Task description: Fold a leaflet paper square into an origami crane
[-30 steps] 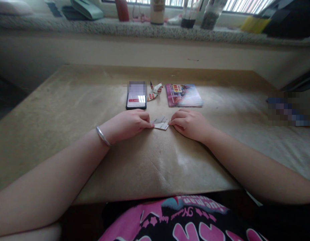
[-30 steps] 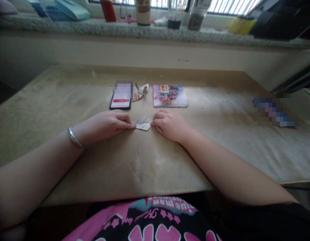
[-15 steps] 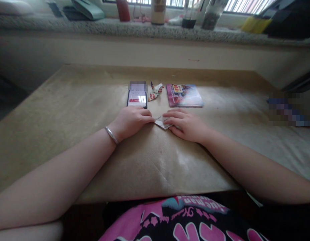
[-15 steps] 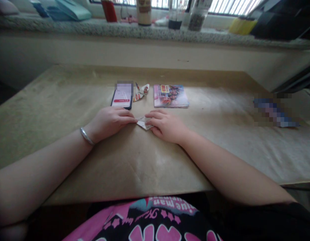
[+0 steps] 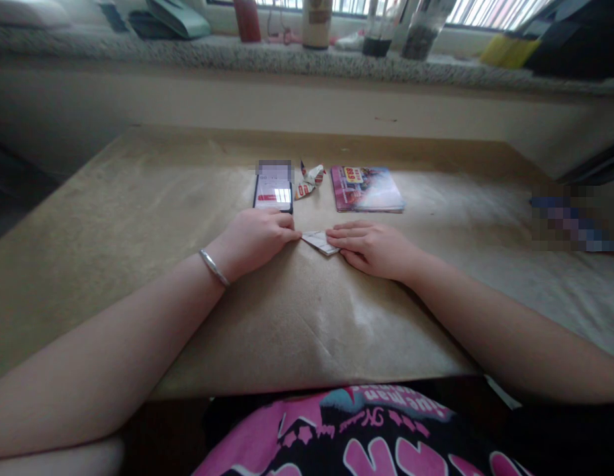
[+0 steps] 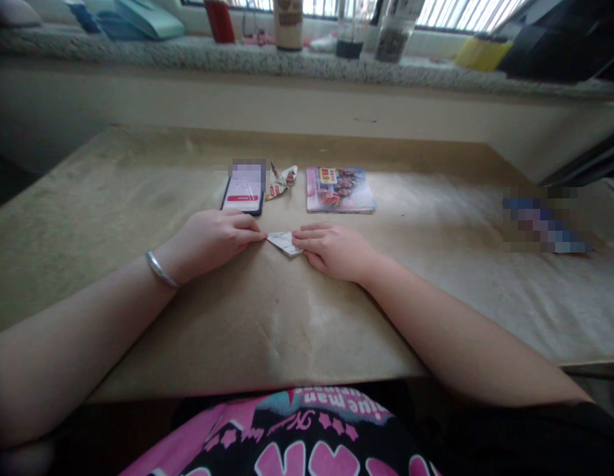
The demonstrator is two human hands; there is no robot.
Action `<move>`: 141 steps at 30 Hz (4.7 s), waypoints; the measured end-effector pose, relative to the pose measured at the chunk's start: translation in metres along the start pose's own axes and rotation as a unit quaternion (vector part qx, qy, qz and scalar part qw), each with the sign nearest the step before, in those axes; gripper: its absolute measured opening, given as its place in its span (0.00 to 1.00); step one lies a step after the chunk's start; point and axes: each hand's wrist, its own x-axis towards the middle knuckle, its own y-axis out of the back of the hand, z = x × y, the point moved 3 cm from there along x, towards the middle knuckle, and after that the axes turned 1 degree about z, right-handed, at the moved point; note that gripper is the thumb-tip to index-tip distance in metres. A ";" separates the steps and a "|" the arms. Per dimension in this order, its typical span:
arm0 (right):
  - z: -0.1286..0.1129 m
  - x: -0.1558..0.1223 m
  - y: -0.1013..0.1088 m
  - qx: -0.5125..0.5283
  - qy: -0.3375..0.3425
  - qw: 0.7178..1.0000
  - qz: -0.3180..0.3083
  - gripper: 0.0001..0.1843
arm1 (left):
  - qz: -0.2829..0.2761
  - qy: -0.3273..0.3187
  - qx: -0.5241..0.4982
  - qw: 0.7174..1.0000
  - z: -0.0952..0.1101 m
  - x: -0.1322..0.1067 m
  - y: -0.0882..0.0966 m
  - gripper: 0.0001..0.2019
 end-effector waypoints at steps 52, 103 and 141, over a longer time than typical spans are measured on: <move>-0.023 0.004 -0.001 0.012 -0.088 0.995 -0.042 0.24 | 0.037 0.020 -0.089 0.995 0.026 0.003 0.004 0.14; 0.006 0.009 -0.003 -0.013 -0.062 0.997 0.031 0.16 | -0.085 -0.022 -0.086 0.992 0.020 0.001 0.011 0.20; -0.009 0.006 0.006 -0.015 -0.137 0.990 -0.003 0.14 | -0.052 -0.003 -0.059 0.997 0.021 -0.002 0.014 0.17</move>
